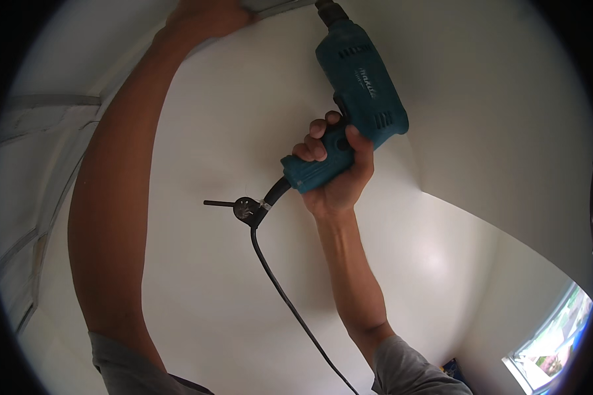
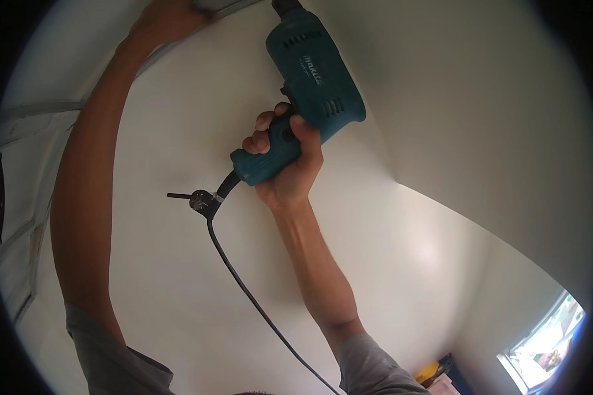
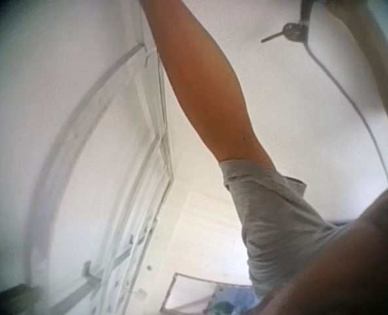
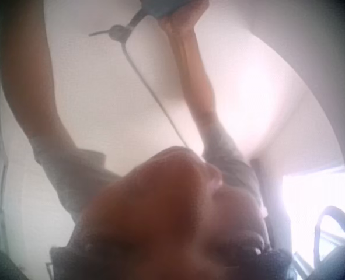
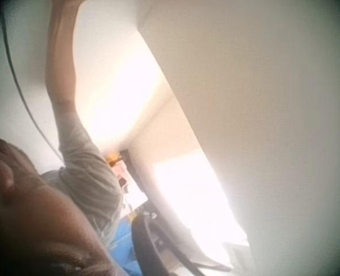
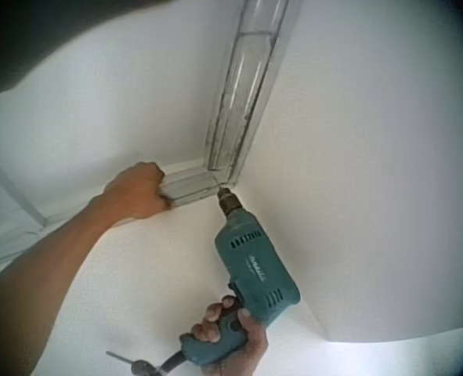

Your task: The person drills pilot holes into a metal ceiling molding strip, then uses a drill to fasten the strip to the ceiling. They later use a manual crimping tool to secure the molding along the ceiling edge.

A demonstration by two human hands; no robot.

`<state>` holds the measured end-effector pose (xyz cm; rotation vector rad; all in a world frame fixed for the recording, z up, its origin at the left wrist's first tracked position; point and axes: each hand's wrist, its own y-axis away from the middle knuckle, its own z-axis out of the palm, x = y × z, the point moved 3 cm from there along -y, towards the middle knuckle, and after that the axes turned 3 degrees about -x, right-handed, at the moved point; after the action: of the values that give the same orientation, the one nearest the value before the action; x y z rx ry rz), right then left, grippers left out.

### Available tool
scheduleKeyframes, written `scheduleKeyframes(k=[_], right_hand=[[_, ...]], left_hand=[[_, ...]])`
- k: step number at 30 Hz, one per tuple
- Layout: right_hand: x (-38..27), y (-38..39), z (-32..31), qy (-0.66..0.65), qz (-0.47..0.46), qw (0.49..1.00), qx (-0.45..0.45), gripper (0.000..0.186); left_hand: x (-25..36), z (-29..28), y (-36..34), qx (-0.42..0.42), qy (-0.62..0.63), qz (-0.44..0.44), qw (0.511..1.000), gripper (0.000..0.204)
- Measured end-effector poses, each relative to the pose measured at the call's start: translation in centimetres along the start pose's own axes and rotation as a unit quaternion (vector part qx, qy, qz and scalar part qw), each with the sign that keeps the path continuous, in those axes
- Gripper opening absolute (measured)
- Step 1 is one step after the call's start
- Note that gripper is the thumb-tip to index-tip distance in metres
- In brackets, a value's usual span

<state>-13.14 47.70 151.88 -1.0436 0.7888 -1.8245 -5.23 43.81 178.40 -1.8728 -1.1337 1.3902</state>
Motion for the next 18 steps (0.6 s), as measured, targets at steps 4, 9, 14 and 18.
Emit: scheduleKeyframes(k=[4,9,14,18], right_hand=[[-0.1,0.3,0.1,0.029,-0.014,0.999,0.013,0.037],[-0.1,0.0,0.8,0.057,-0.024,0.998,-0.001,0.043],[-0.5,0.5,0.9,0.101,-0.023,0.994,0.018,0.043],[-0.4,0.3,0.6,0.053,-0.012,0.999,0.002,0.042]], left_hand=[[0.0,0.4,0.1,0.003,0.017,0.026,1.0,0.049],[-0.1,-0.1,0.5,0.027,0.023,0.034,0.999,0.047],[0.0,-0.5,-0.3,0.006,-0.009,0.027,1.0,0.046],[-0.1,0.1,-0.3,0.027,0.006,0.033,0.999,0.047]])
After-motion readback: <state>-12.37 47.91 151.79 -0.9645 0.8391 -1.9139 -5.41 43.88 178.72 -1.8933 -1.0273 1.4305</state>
